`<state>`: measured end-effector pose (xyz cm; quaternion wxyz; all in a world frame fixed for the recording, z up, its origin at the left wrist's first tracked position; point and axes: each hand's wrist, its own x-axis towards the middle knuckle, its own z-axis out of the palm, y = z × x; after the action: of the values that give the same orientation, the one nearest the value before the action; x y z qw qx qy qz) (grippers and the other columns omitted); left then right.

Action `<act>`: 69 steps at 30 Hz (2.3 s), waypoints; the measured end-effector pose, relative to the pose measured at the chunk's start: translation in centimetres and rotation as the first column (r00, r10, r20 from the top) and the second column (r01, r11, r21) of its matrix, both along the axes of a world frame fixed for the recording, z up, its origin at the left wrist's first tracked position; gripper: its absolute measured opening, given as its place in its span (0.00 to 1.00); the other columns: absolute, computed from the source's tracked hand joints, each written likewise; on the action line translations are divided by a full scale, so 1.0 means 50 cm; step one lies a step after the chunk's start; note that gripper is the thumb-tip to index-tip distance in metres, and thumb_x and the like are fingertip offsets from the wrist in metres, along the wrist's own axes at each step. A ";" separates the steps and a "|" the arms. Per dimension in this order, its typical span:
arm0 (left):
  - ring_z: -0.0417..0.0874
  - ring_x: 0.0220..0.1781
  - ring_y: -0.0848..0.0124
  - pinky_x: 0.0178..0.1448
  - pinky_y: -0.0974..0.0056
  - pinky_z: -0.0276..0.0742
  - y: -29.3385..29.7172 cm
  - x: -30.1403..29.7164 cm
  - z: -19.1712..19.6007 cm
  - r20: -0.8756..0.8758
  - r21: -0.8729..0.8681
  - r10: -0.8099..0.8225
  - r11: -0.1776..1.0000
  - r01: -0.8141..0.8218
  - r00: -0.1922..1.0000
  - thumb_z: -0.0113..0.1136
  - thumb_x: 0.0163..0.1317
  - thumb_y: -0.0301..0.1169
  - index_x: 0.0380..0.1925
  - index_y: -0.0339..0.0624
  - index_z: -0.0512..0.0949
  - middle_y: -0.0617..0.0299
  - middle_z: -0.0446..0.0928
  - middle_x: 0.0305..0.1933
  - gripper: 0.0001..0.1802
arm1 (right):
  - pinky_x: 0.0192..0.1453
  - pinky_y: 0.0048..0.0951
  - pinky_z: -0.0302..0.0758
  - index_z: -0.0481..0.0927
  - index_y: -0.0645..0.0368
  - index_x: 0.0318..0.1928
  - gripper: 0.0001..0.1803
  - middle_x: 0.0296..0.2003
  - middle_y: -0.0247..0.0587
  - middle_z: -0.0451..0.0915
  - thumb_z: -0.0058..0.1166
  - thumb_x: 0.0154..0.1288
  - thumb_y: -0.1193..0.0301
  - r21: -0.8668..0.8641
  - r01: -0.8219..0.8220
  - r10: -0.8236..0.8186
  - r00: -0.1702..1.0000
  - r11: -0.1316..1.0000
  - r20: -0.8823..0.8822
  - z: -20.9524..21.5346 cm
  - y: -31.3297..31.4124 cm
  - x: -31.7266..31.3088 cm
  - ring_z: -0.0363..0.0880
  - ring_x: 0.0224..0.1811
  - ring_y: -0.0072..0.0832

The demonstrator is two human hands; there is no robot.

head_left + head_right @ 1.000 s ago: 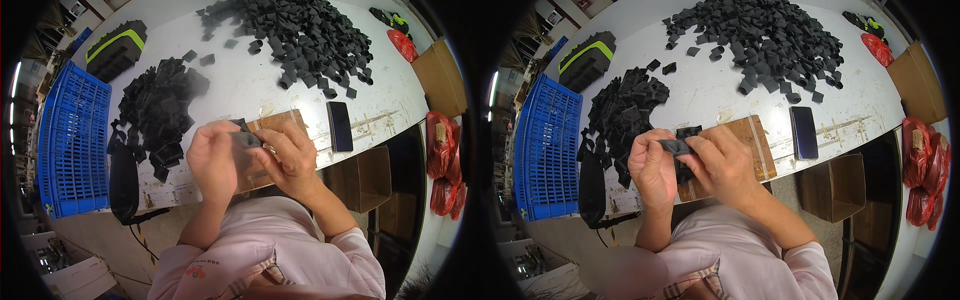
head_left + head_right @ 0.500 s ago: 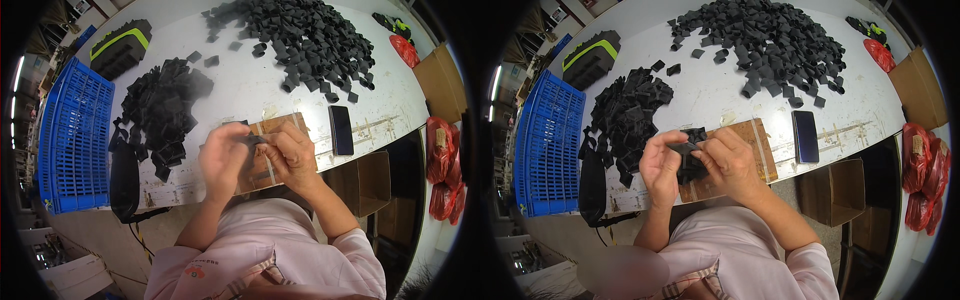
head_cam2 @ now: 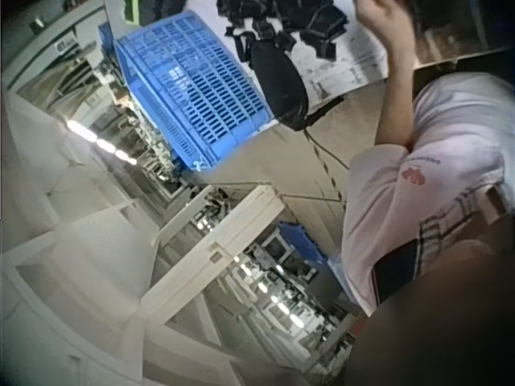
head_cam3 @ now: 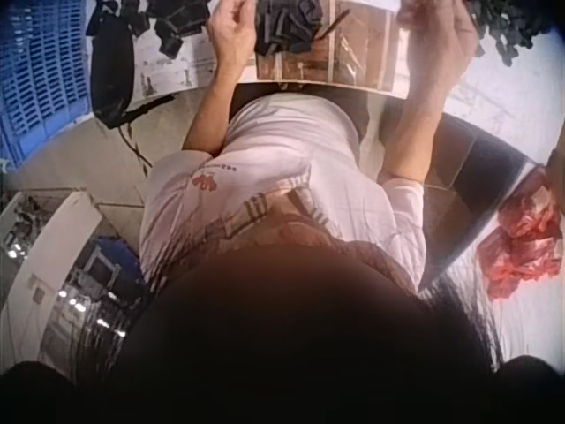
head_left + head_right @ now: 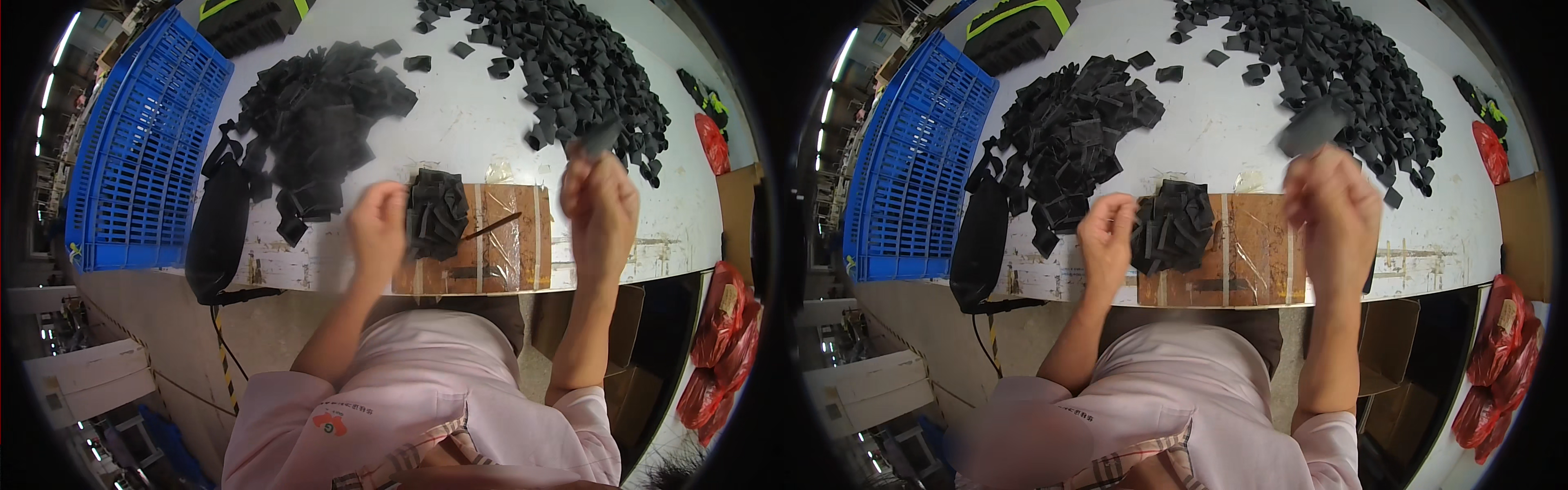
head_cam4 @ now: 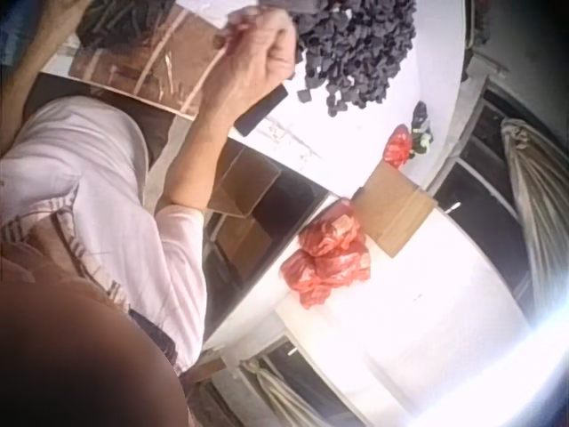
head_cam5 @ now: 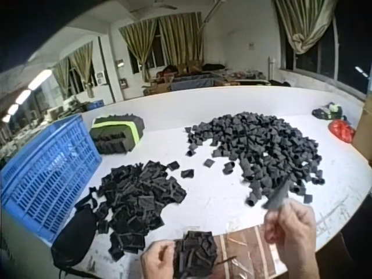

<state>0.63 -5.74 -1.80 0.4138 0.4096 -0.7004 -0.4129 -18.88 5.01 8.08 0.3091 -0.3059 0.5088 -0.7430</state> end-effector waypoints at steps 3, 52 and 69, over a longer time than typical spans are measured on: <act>0.74 0.33 0.67 0.35 0.67 0.71 -0.056 0.056 -0.090 0.310 -0.089 0.123 0.991 -0.100 0.943 0.54 0.52 0.23 0.40 0.37 0.74 0.53 0.74 0.38 0.13 | 0.19 0.16 0.58 0.78 0.62 0.28 0.20 0.19 0.31 0.71 0.44 0.63 0.58 0.236 0.285 -0.244 0.951 0.929 -0.190 -0.038 0.004 0.004 0.63 0.18 0.12; 0.72 0.23 0.76 0.28 0.72 0.68 0.104 0.014 0.086 0.032 0.067 -0.348 0.936 0.345 0.937 0.55 0.51 0.20 0.27 0.34 0.73 0.61 0.73 0.24 0.02 | 0.24 0.30 0.71 0.76 0.66 0.32 0.11 0.26 0.44 0.72 0.60 0.46 0.77 0.111 0.075 0.015 0.759 0.991 -0.651 -0.132 0.040 0.177 0.73 0.21 0.35; 0.59 0.15 0.86 0.18 0.80 0.54 0.123 -0.042 0.076 -0.352 0.275 -0.178 0.919 0.283 0.919 0.49 0.48 0.14 0.35 0.33 0.68 0.62 0.71 0.28 0.12 | 0.21 0.15 0.56 0.75 0.61 0.28 0.03 0.21 0.27 0.70 0.55 0.53 0.76 -0.159 -0.347 0.332 0.525 0.924 0.784 -0.140 0.058 0.143 0.60 0.18 0.14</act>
<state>-1.45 0.42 2.02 0.3974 0.3125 -0.5913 -0.6283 -11.73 7.93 1.09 0.6443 -0.0314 0.2530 -0.7210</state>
